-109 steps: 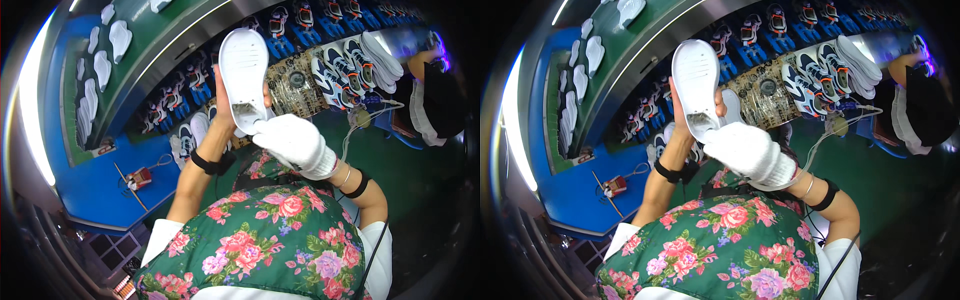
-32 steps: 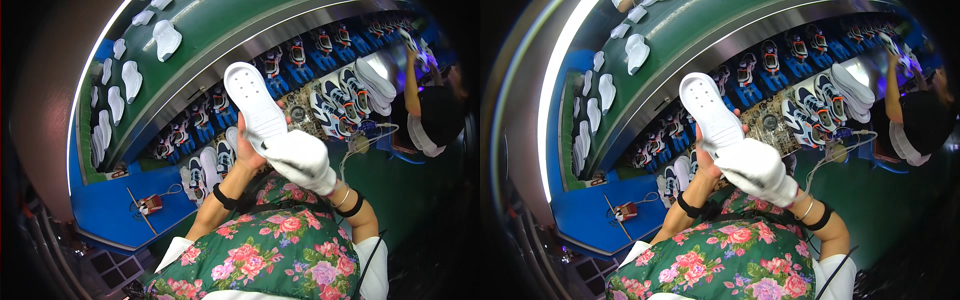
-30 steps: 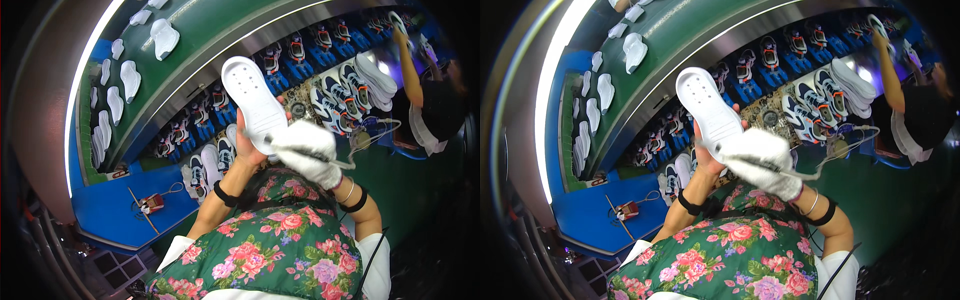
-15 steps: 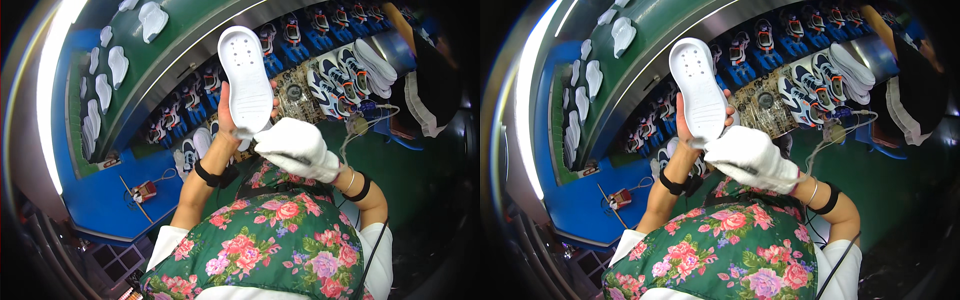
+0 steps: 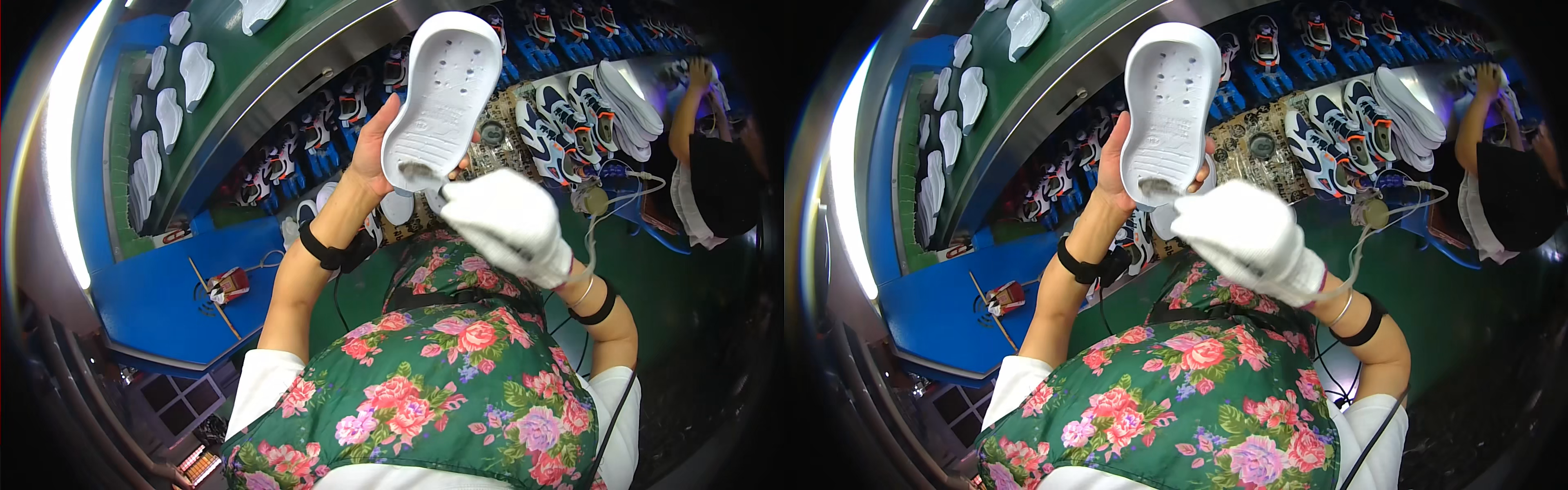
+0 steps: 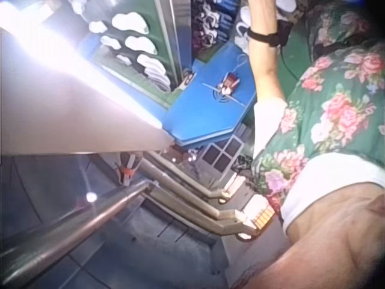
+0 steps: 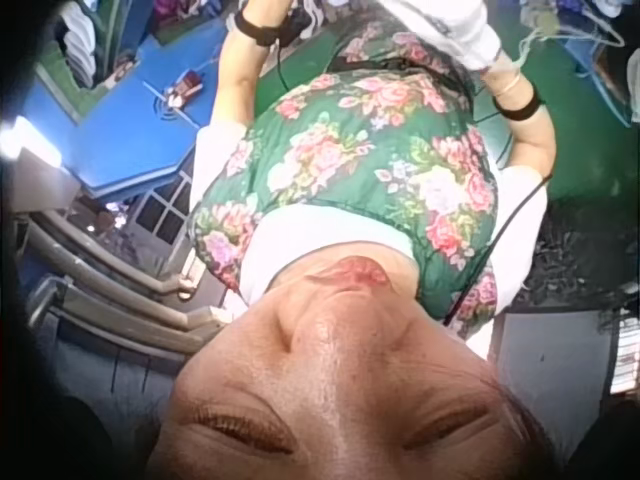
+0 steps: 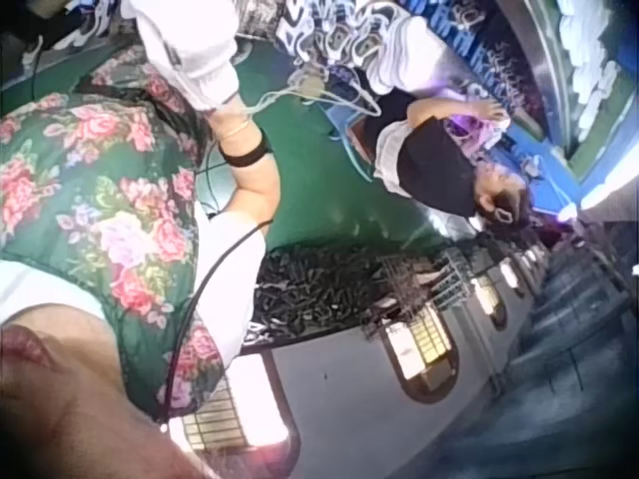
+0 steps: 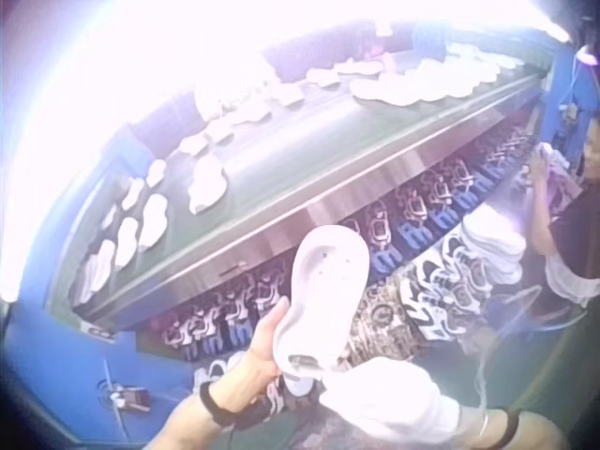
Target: Applying glue or adhesive to the interior surface of shoe soles using a brush on an assembly line.
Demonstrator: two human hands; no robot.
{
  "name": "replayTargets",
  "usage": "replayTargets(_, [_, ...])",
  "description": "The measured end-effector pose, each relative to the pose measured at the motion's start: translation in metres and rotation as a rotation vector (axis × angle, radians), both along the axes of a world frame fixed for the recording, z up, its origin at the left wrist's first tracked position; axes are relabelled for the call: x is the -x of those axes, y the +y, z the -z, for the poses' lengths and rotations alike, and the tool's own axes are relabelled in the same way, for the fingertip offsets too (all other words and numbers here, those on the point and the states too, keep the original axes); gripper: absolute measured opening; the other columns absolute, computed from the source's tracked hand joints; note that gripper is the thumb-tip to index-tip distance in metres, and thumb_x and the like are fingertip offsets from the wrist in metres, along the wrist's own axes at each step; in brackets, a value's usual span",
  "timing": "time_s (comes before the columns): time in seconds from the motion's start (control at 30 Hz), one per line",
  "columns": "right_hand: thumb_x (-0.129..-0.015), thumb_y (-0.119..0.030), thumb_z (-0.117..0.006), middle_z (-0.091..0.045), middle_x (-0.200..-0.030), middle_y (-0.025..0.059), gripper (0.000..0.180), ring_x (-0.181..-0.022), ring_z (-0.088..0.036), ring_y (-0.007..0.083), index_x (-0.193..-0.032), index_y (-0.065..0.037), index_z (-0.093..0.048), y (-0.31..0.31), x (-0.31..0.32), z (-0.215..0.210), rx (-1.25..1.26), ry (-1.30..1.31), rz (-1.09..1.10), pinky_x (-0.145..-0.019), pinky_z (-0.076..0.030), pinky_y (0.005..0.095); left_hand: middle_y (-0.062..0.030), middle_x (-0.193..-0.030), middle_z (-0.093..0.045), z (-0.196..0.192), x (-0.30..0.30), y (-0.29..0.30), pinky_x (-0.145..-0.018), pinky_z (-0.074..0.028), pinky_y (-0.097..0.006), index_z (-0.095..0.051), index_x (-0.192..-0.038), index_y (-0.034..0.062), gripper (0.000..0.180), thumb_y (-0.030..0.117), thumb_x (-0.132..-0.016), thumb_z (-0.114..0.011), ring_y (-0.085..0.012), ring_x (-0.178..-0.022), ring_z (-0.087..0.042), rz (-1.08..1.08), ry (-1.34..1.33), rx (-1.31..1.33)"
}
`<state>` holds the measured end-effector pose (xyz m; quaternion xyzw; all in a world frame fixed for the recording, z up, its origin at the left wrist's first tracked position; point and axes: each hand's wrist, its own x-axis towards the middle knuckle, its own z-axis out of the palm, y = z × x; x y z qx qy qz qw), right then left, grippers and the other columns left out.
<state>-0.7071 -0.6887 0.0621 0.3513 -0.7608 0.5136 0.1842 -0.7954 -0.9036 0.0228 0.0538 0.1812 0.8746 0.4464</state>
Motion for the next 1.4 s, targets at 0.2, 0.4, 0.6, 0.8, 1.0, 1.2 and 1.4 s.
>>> replayTargets(0.2, [-0.079,-0.003,-0.076,-0.074,-0.093,0.0100,0.014,-0.082,-0.071,0.0209,-0.093,-0.004,-0.075,0.005,0.001,-0.002,0.142,-0.340,0.048,-0.073,-0.055,0.0316,-0.0350,-0.142,-0.040,0.000,-0.006,0.001,-0.092,-0.049,-0.064,-0.026,-0.153,0.0104,0.081,0.065,-0.095,-0.039,-0.0549,-0.114,-0.055,-0.144,-0.277,-0.007])
replayTargets(0.4, [-0.080,0.001,-0.075,-0.074,-0.097,0.0102,0.016,-0.089,-0.070,0.0151,-0.096,0.000,-0.074,0.008,0.005,0.004,0.518,-0.844,-0.018,-0.081,-0.056,0.0292,-0.0191,-0.144,-0.049,0.008,-0.032,0.004,-0.110,-0.040,-0.050,-0.035,-0.149,0.0040,0.070,0.054,-0.101,-0.038,-0.0353,-0.129,-0.051,-0.248,-0.207,0.230])
replayTargets(0.6, [-0.075,-0.003,-0.078,-0.072,-0.095,0.0113,0.025,-0.080,-0.068,0.0258,-0.099,-0.005,-0.074,0.017,0.049,-0.008,0.033,0.123,0.307,-0.070,-0.054,0.0345,-0.0202,-0.137,-0.054,0.016,-0.049,-0.002,-0.101,-0.049,-0.049,-0.037,-0.148,0.0038,0.072,0.058,-0.100,-0.033,-0.0354,-0.119,-0.059,-0.098,-0.124,0.107])
replayTargets(0.8, [-0.077,0.002,-0.074,-0.074,-0.096,0.0115,0.020,-0.084,-0.069,0.0175,-0.096,0.003,-0.074,0.040,0.015,-0.025,0.465,-0.739,-0.066,-0.076,-0.054,0.0289,-0.0271,-0.139,-0.048,-0.013,-0.023,-0.016,-0.088,-0.054,-0.048,-0.029,-0.151,0.0019,0.094,0.072,-0.089,-0.045,-0.0411,-0.113,-0.060,-0.252,0.120,0.146])
replayTargets(1.0, [-0.080,0.005,-0.063,-0.071,-0.104,0.0183,0.018,-0.074,-0.062,0.0151,-0.097,0.006,-0.070,0.078,0.010,0.012,0.982,-1.015,0.084,-0.070,-0.051,0.0273,-0.0302,-0.147,-0.031,-0.094,0.092,-0.018,-0.103,-0.045,-0.051,-0.026,-0.151,0.0018,0.097,0.072,-0.088,-0.048,-0.0447,-0.130,-0.041,-0.445,0.212,-0.141])
replayTargets(1.2, [-0.084,0.003,-0.063,-0.070,-0.109,0.0180,0.018,-0.074,-0.062,0.0147,-0.101,0.006,-0.069,0.071,0.004,0.058,1.065,-1.177,0.110,-0.072,-0.051,0.0255,-0.0275,-0.160,-0.003,-0.084,0.155,-0.035,-0.120,-0.016,-0.057,0.004,-0.155,0.0046,0.092,0.070,-0.096,-0.021,-0.0462,-0.147,-0.011,-0.680,-0.135,-0.142])
replayTargets(1.4, [-0.087,0.004,-0.061,-0.070,-0.107,0.0183,0.018,-0.077,-0.065,0.0150,-0.103,0.006,-0.068,0.080,-0.001,0.082,1.237,-1.230,0.066,-0.075,-0.053,0.0251,-0.0202,-0.124,-0.062,0.017,0.063,-0.019,-0.093,-0.053,-0.043,-0.048,-0.139,0.0036,0.053,0.039,-0.100,-0.049,-0.0302,-0.113,-0.063,-0.435,0.175,0.445])
